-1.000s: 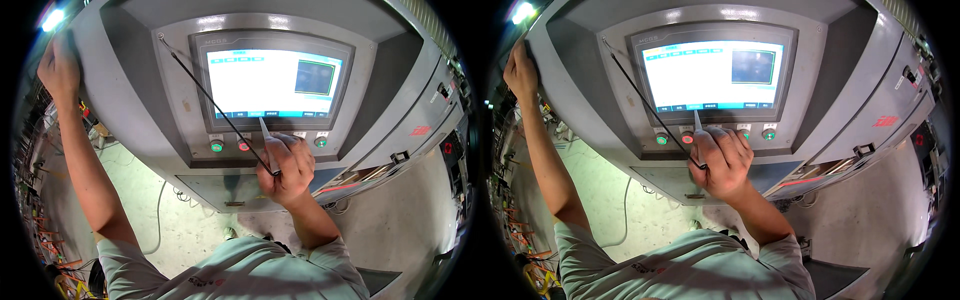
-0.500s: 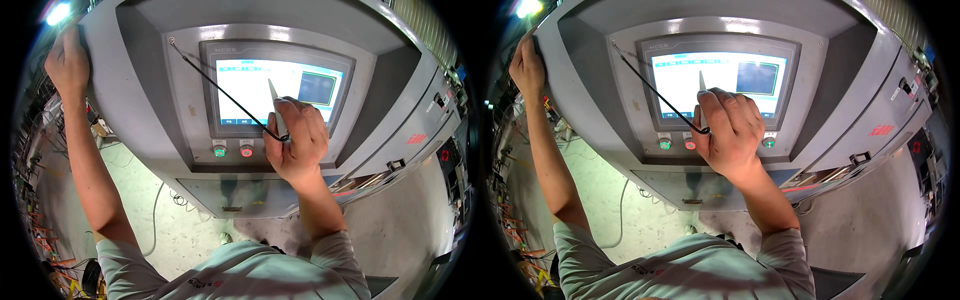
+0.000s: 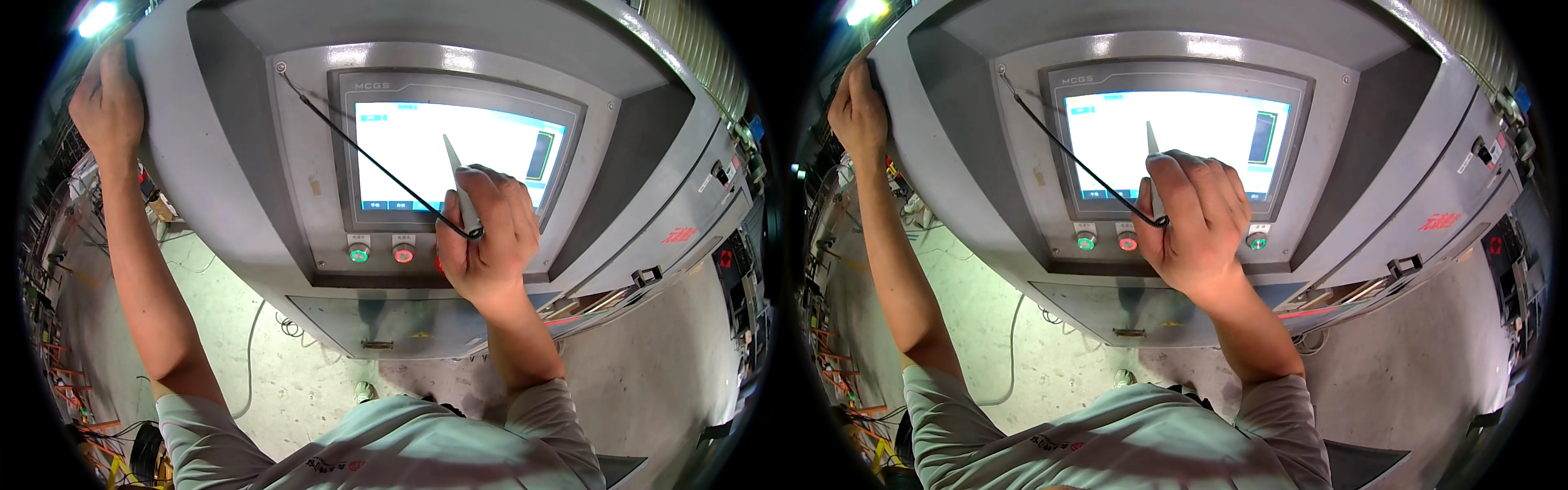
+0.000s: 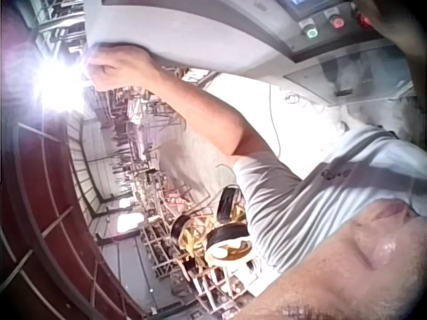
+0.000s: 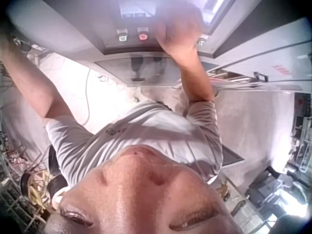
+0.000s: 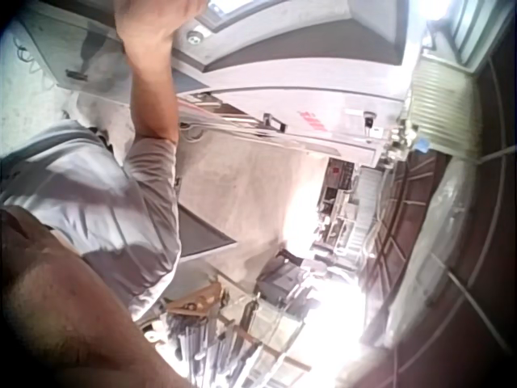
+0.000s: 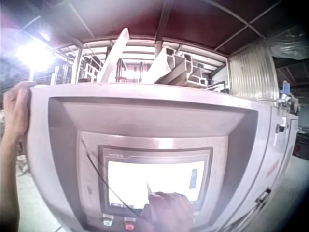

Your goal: The person positions and secures a long white metal frame section onto a workbench, uses a power drill to create several holes in the frame, and then uses a stylus on the touchscreen of a large industrial machine.

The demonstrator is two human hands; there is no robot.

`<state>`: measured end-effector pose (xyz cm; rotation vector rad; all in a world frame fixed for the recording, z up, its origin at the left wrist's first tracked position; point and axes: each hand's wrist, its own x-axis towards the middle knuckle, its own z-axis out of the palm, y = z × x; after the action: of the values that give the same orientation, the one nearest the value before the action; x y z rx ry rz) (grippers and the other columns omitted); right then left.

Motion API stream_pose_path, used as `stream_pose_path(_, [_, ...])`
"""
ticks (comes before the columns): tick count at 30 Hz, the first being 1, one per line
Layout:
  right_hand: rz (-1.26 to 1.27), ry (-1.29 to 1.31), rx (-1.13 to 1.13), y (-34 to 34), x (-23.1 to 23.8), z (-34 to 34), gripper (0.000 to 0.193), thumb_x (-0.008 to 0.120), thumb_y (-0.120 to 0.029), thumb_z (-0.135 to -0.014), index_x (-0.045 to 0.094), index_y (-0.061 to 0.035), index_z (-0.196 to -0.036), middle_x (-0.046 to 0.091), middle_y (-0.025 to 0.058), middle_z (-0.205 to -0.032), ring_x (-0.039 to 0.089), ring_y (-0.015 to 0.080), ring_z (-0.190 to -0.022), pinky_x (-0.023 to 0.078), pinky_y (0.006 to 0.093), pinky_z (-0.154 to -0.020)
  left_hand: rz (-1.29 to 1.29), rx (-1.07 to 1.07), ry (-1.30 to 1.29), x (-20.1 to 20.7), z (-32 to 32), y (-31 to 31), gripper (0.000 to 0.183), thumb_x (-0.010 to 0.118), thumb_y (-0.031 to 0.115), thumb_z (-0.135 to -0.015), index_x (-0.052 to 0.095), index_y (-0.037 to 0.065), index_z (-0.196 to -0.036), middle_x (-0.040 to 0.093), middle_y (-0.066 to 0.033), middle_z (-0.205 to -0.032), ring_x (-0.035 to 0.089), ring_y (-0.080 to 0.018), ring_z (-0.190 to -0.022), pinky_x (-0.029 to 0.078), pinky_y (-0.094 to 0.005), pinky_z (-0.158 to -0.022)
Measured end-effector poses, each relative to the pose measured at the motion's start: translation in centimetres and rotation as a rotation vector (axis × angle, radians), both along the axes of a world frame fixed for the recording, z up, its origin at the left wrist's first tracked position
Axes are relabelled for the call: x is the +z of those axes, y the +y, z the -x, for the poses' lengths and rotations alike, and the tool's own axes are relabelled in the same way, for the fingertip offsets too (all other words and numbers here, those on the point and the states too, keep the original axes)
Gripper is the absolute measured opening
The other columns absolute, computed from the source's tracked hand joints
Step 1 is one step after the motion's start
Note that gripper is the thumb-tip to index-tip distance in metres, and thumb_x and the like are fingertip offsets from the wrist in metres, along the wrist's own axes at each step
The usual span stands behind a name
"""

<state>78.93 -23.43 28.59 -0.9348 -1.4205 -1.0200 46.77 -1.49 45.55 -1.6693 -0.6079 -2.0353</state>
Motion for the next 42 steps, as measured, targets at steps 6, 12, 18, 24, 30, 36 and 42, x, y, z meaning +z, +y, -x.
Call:
stream_pose_path(6, [0.029,0.000,0.020,-1.2,-0.2,0.3,0.032,0.076,-0.005,-0.072,0.071,0.0002,-0.103,0.067,0.0097,-0.086,0.060,0.0235,-0.068,0.046,0.0350,-0.065,-0.005,0.025,0.002,0.0,0.1,0.3,0.038,0.056,0.032,-0.104,0.076,0.008,-0.125,0.078,-0.0153,-0.109,0.069,-0.0212,-0.094,0.051,-0.0309,-0.093])
stream_pose_path(12, [0.094,-0.002,0.072,-1.9,-0.9,0.7,0.039,0.075,-0.005,-0.068,0.073,-0.0015,-0.106,0.062,0.0075,-0.083,0.056,0.0195,-0.066,0.045,0.0345,-0.063,-0.018,0.027,0.010,0.2,0.5,0.3,0.039,0.056,0.033,-0.104,0.076,0.008,-0.126,0.078,-0.0146,-0.110,0.070,-0.0218,-0.097,0.051,-0.0313,-0.095])
stream_pose_path(18, [0.094,0.058,0.108,-1.1,-2.4,1.3,0.044,0.071,-0.002,-0.069,0.070,0.0002,-0.113,0.064,0.0127,-0.095,0.058,0.0249,-0.070,0.048,0.0370,-0.064,0.069,0.036,-0.012,0.1,0.8,0.8,0.041,0.057,0.034,-0.103,0.075,0.007,-0.127,0.078,-0.0164,-0.115,0.072,-0.0229,-0.106,0.051,-0.0324,-0.098])
stream_pose_path(24, [0.166,0.059,0.135,-2.0,-2.6,1.0,0.038,0.074,0.007,-0.073,0.068,0.0030,-0.110,0.068,0.0168,-0.091,0.066,0.0273,-0.069,0.051,0.0344,-0.061,0.065,-0.002,-0.009,0.0,0.6,0.4,0.042,0.057,0.034,-0.104,0.075,0.005,-0.127,0.078,-0.0150,-0.118,0.071,-0.0223,-0.110,0.050,-0.0323,-0.101])
stream_pose_path(30, [0.128,0.037,0.128,-2.0,-2.3,0.8,0.034,0.076,0.007,-0.071,0.064,0.0003,-0.103,0.068,0.0150,-0.083,0.065,0.0281,-0.064,0.052,0.0351,-0.060,0.058,-0.029,-0.007,0.1,0.7,1.0,0.042,0.057,0.035,-0.104,0.076,0.005,-0.127,0.078,-0.0151,-0.117,0.071,-0.0223,-0.109,0.050,-0.0321,-0.101])
stream_pose_path(36, [0.079,0.053,0.130,-1.1,-1.9,0.7,0.032,0.074,-0.010,-0.072,0.065,0.0002,-0.101,0.067,0.0142,-0.090,0.066,0.0279,-0.070,0.054,0.0382,-0.063,0.037,0.021,0.008,0.6,1.1,0.8,0.041,0.058,0.036,-0.103,0.077,0.005,-0.124,0.079,-0.0149,-0.112,0.071,-0.0218,-0.105,0.050,-0.0322,-0.099])
stream_pose_path(42, [0.087,0.017,0.115,-0.4,-0.8,0.4,0.036,0.078,-0.009,-0.068,0.065,-0.0014,-0.101,0.068,0.0127,-0.092,0.066,0.0270,-0.072,0.053,0.0367,-0.064,0.027,0.013,-0.036,-0.2,-0.1,0.5,0.041,0.058,0.035,-0.102,0.076,0.005,-0.123,0.079,-0.0158,-0.111,0.071,-0.0214,-0.100,0.051,-0.0324,-0.097])
